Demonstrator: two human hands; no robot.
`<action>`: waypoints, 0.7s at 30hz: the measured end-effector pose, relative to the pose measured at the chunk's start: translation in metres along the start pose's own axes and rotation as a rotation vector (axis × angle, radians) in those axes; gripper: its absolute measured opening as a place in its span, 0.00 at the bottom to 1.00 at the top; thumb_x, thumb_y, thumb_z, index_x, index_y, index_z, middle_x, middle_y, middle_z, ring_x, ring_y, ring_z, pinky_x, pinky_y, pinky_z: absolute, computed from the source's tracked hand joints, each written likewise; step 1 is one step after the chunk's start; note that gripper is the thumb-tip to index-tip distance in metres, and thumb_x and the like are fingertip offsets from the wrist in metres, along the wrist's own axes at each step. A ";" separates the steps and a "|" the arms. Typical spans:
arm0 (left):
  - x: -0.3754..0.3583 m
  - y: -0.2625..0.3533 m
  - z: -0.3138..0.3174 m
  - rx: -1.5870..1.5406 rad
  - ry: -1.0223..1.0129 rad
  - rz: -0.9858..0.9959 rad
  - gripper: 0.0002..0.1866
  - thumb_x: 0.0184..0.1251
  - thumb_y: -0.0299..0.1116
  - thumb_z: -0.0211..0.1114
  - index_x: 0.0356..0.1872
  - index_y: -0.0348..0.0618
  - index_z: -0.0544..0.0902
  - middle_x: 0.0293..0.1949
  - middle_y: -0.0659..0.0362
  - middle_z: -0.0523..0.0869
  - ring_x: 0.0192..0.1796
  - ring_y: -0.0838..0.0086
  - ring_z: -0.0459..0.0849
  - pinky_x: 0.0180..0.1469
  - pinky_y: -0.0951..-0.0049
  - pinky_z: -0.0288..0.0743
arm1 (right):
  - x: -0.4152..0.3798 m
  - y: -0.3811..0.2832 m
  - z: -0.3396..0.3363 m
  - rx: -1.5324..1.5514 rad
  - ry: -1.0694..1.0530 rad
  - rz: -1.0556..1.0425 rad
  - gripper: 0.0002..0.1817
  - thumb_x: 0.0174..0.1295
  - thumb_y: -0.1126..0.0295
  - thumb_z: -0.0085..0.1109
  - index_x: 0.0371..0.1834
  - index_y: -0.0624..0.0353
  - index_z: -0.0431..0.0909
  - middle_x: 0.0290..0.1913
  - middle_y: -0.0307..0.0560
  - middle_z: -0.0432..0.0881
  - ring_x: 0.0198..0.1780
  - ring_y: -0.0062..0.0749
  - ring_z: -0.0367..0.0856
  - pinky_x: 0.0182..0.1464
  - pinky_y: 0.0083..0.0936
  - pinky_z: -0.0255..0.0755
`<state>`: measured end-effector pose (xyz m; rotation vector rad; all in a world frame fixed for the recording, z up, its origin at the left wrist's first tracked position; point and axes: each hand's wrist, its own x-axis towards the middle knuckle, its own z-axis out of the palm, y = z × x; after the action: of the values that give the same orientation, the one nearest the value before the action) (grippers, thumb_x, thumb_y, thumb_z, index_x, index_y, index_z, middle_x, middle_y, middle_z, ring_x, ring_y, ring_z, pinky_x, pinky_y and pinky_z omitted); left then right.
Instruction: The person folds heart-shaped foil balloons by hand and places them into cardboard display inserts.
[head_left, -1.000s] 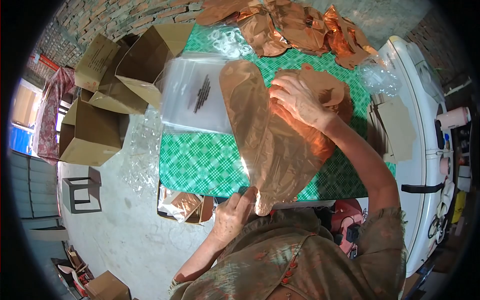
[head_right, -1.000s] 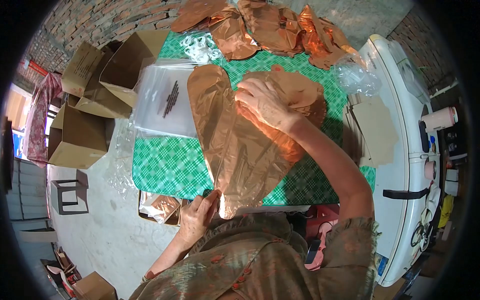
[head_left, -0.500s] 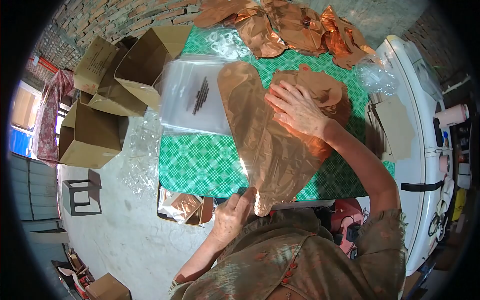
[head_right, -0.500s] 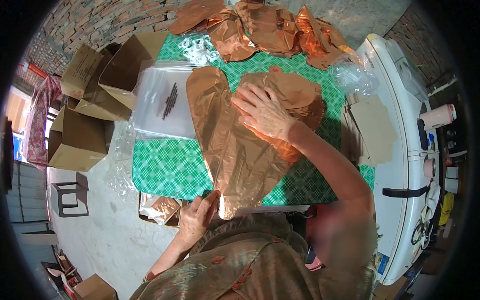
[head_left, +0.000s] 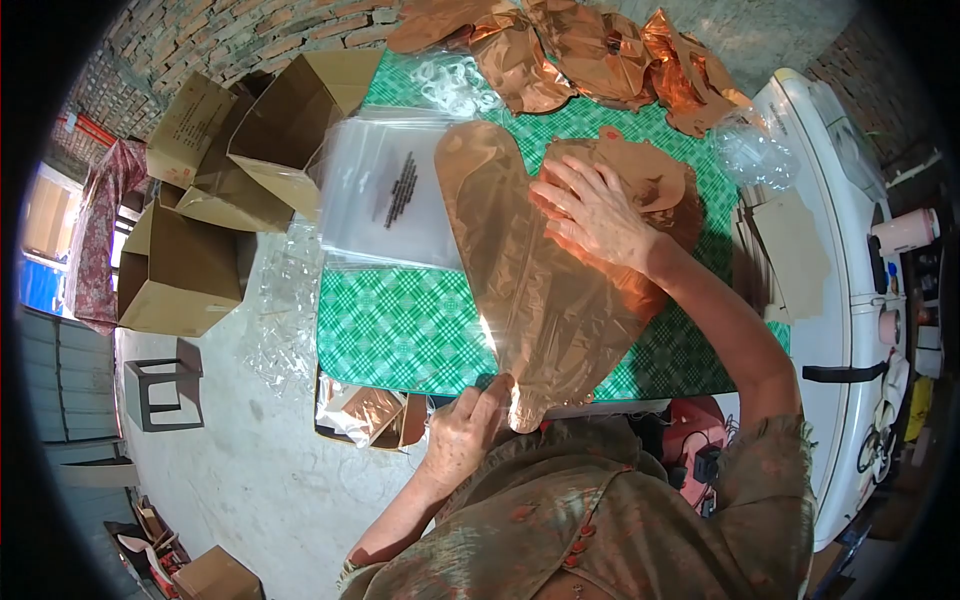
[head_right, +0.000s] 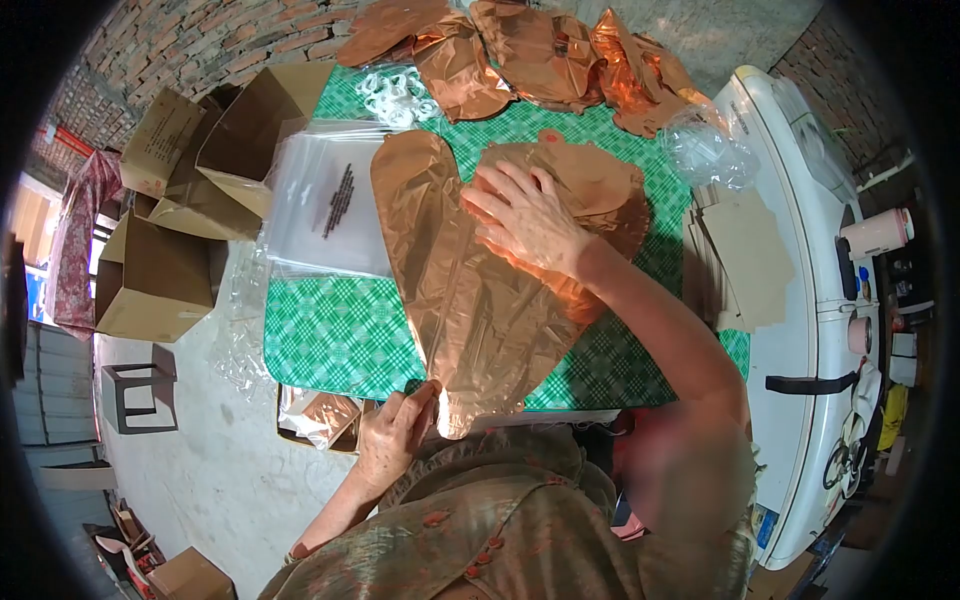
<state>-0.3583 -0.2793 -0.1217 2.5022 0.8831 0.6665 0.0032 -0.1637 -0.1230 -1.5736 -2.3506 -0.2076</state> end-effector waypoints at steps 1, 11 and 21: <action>0.000 0.000 0.000 0.003 -0.004 0.000 0.29 0.62 0.22 0.75 0.66 0.43 0.81 0.30 0.57 0.76 0.23 0.67 0.83 0.26 0.65 0.80 | 0.000 0.000 0.001 -0.011 -0.011 -0.004 0.27 0.73 0.55 0.61 0.73 0.44 0.71 0.78 0.45 0.65 0.80 0.47 0.58 0.73 0.58 0.57; 0.000 -0.001 -0.001 0.012 -0.017 0.007 0.31 0.61 0.21 0.74 0.67 0.44 0.80 0.31 0.57 0.76 0.22 0.68 0.83 0.24 0.66 0.80 | 0.006 0.003 -0.006 -0.071 -0.032 -0.012 0.24 0.73 0.56 0.62 0.69 0.44 0.74 0.78 0.47 0.65 0.81 0.48 0.59 0.73 0.54 0.60; 0.001 -0.001 -0.001 0.017 -0.007 0.013 0.31 0.60 0.21 0.75 0.68 0.44 0.80 0.30 0.57 0.76 0.22 0.67 0.82 0.24 0.65 0.79 | 0.014 0.011 -0.002 -0.173 0.001 -0.040 0.23 0.66 0.67 0.65 0.65 0.45 0.78 0.74 0.44 0.71 0.79 0.42 0.64 0.72 0.48 0.66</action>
<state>-0.3590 -0.2782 -0.1208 2.5262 0.8747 0.6564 0.0085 -0.1478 -0.1168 -1.6023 -2.4214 -0.4305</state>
